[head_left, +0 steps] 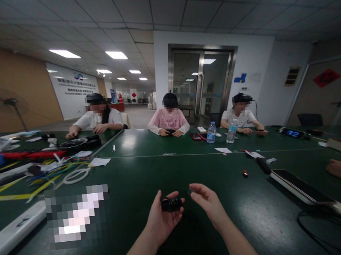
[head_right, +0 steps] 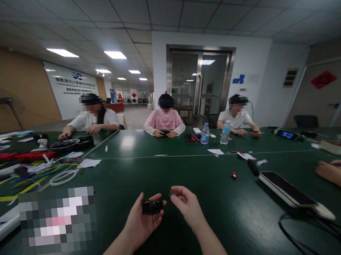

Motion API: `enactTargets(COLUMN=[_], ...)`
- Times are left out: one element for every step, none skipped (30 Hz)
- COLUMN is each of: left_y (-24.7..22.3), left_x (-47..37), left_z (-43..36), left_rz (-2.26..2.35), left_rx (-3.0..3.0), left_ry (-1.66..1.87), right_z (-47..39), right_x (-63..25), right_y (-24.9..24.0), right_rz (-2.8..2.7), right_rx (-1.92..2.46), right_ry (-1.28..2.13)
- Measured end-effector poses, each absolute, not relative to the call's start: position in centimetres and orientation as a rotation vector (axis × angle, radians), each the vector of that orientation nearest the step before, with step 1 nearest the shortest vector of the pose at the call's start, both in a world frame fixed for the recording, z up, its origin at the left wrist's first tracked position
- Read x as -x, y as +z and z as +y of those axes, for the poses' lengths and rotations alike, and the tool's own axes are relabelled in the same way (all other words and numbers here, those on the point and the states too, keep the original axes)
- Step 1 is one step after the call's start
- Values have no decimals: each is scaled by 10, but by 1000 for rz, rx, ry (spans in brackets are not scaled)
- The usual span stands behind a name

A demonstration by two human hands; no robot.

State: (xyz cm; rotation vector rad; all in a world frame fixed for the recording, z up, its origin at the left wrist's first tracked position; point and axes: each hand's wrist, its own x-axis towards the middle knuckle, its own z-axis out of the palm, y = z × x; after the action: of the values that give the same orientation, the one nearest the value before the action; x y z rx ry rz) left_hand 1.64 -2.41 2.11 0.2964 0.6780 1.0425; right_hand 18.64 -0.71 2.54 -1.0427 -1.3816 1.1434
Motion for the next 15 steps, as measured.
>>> enactTargets(left_y=[21, 21, 21, 21, 20, 19, 18, 17, 17, 16, 16, 16, 16, 15, 14], left_x=[-17, -17, -17, -18, -18, -18, -19, -19, -19, -20, -21, -21, -22, -22, -22], left_z=[-24, -25, -25, -25, -26, -26, -26, -26, -26, -26, -26, -25, -25, -24, -24], left_rz=[679, 679, 677, 674, 671, 668, 665, 661, 657, 652, 647, 642, 643, 649, 662], left_rx=[-298, -300, -302, -306, -310, -314, -317, -319, -320, -318, -313, -305, -292, -276, -259], left_ry=[1042, 1043, 1045, 1048, 1048, 1047, 1048, 1048, 1048, 1049, 1054, 1059, 1063, 1070, 1075], right_z=[-8, -8, -9, -10, -12, -13, -15, -16, -18, -20, -21, -22, -23, -24, -25], right_x=[-185, -183, -181, -179, -177, -174, -172, -169, -166, -164, -161, -159, -157, -155, -153], right_y=[25, 25, 25, 26, 27, 28, 29, 30, 30, 31, 31, 31, 30, 29, 29], right_rz=[-1421, -1461, -1501, -1539, -1577, -1611, -1640, -1663, -1680, -1687, -1693, -1703, -1723, -1755, -1792], right_rx=[1050, 1060, 1073, 1084, 1092, 1092, 1080, 1059, 1031, 1015, 1008, 1011, 1021, 1033, 1048], right_ry=[1144, 1139, 1126, 1105, 1084, 1058, 1039, 1026, 1011, 997, 986, 978, 973, 964, 953])
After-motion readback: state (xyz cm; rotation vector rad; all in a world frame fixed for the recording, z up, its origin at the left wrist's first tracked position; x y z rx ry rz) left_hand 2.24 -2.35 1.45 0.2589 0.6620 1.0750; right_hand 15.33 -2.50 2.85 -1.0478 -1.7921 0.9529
